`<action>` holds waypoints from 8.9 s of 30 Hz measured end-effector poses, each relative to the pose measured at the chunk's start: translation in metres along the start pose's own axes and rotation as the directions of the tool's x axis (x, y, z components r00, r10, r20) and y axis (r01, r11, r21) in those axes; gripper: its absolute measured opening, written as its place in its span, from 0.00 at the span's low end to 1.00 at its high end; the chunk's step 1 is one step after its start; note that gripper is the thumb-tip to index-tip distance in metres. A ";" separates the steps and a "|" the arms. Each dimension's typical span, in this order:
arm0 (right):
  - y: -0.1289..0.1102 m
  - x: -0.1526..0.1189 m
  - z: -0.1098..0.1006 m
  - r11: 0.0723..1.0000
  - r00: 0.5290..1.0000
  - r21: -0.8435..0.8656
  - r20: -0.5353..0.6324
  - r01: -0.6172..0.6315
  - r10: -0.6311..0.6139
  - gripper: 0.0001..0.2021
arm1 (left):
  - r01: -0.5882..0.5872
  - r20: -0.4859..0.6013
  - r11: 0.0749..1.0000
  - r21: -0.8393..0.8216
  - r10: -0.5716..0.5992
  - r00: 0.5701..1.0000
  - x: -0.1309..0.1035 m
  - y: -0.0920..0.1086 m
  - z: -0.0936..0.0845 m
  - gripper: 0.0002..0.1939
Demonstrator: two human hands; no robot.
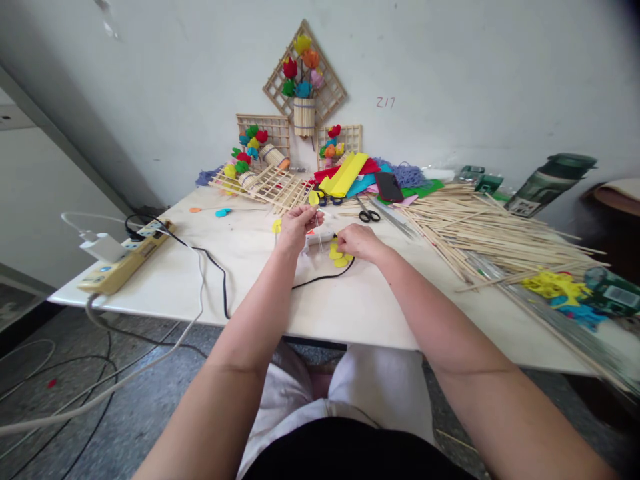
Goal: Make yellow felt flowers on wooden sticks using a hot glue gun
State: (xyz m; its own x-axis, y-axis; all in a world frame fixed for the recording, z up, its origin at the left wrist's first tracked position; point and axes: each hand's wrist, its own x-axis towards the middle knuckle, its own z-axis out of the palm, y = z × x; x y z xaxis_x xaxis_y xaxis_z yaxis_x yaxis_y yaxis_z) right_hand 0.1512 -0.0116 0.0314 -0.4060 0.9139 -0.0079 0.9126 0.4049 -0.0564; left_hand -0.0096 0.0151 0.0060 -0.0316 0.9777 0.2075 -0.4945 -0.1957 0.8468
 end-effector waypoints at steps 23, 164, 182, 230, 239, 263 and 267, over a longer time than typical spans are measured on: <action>-0.007 0.002 0.002 1.000 0.996 0.002 0.082 0.018 -0.018 0.13 | 0.017 -0.002 0.999 0.028 -0.017 1.000 0.000 -0.001 0.001 0.15; -0.048 0.027 0.008 -0.389 0.783 0.883 0.040 0.263 0.621 0.17 | 0.140 0.214 0.985 0.105 -0.160 0.964 -0.010 -0.014 0.010 0.16; -0.041 0.025 0.015 -0.144 0.835 0.985 -0.002 0.097 0.550 0.12 | -0.008 0.018 0.999 0.043 0.007 1.000 0.000 -0.007 -0.002 0.13; -0.029 0.026 0.024 0.361 0.942 0.924 -0.227 0.128 0.247 0.06 | -0.072 -0.086 0.996 0.051 0.076 0.993 0.003 -0.001 -0.012 0.18; -0.022 0.032 0.031 0.499 0.932 0.855 -0.283 0.139 0.225 0.07 | -0.127 -0.145 0.987 0.100 0.140 0.979 0.006 -0.005 -0.014 0.15; -0.026 0.022 0.020 0.877 0.860 0.473 -0.478 0.083 0.176 0.10 | -0.126 -0.270 0.982 0.143 0.161 0.949 0.008 -0.001 -0.012 0.18; -0.028 0.020 0.019 0.933 0.847 0.358 -0.506 0.038 0.160 0.10 | -0.118 -0.287 0.979 0.164 0.161 0.944 0.009 -0.002 -0.015 0.16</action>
State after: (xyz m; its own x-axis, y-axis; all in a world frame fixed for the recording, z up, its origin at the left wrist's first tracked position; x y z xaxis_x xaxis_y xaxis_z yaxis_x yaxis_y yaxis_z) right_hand 0.1165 -0.0052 0.0138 -0.1738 0.8543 0.4898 0.8186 0.4018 -0.4104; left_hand -0.0219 0.0253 -0.0008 -0.3588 0.9135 0.1920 -0.3385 -0.3190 0.8852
